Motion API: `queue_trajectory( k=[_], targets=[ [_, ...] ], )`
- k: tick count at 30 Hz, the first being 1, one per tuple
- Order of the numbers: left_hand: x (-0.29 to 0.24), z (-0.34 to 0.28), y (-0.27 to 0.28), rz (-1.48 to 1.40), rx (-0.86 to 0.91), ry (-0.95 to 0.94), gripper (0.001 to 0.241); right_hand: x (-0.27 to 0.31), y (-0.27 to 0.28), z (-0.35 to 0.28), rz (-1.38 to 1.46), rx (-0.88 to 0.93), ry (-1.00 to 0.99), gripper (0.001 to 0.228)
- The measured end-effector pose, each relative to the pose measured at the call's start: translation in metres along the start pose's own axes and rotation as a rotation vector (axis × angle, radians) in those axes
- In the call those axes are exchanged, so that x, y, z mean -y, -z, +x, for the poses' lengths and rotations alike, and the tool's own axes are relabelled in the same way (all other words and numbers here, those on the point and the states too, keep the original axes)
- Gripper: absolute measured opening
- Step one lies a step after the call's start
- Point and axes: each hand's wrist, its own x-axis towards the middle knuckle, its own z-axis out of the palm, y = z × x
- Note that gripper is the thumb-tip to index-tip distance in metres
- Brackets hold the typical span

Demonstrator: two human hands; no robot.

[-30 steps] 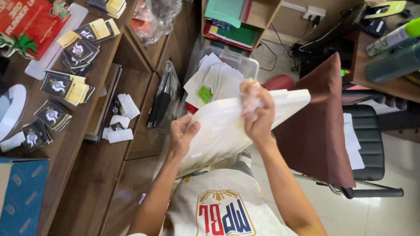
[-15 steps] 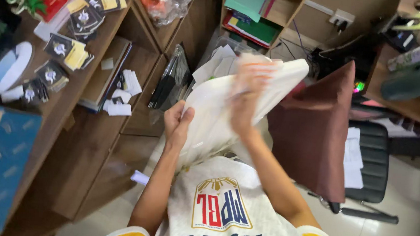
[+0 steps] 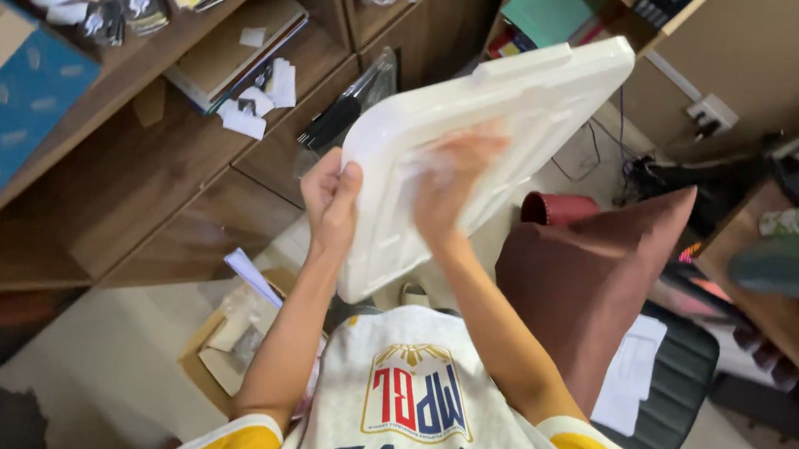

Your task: The person wipes a white plastic container lid with a striped cloth. They hold the lid in one hand and scrub its surface with the other, turning it over to clean different sides and edges before placing it back on the container.

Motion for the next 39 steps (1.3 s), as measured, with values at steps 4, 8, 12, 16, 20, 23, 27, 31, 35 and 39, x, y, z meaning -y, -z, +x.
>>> queue_trajectory(
  k=[4,8,12,16,20,23,27,31,35,39],
  targets=[
    [0.003,-0.009,-0.002,-0.024,-0.091,-0.045,0.037,-0.007,0.012,0.01,-0.204,0.239,0.443,0.019],
    [0.01,-0.026,-0.005,-0.089,-0.209,-0.038,0.036,-0.002,0.018,0.009,-0.179,0.321,0.351,0.022],
    [0.01,-0.026,-0.009,-0.098,-0.261,-0.089,0.036,0.022,0.003,-0.007,-0.119,0.314,0.264,0.017],
    [0.0,-0.022,-0.01,-0.114,-0.313,-0.089,0.035,0.04,0.005,-0.007,-0.139,0.419,0.338,0.021],
    [0.015,-0.008,0.01,-0.13,-0.456,-0.163,0.032,0.024,0.02,-0.041,-0.107,0.566,0.248,0.028],
    [-0.007,-0.002,0.019,-0.203,-0.505,-0.258,0.034,-0.005,0.041,-0.075,-0.039,0.716,0.156,0.03],
    [-0.044,-0.001,0.008,-0.245,-0.497,-0.345,0.037,-0.014,0.042,-0.077,-0.025,0.766,0.213,0.03],
    [-0.042,-0.01,-0.001,-0.229,-0.514,-0.35,0.037,0.026,0.001,-0.044,-0.014,0.62,0.319,0.031],
    [-0.027,-0.028,-0.002,-0.261,-0.532,-0.269,0.034,0.069,-0.031,-0.014,0.024,0.464,0.237,0.033],
    [-0.009,-0.036,0.012,-0.35,-0.577,-0.22,0.032,0.064,-0.025,-0.037,0.047,0.437,0.283,0.027]
  ],
)
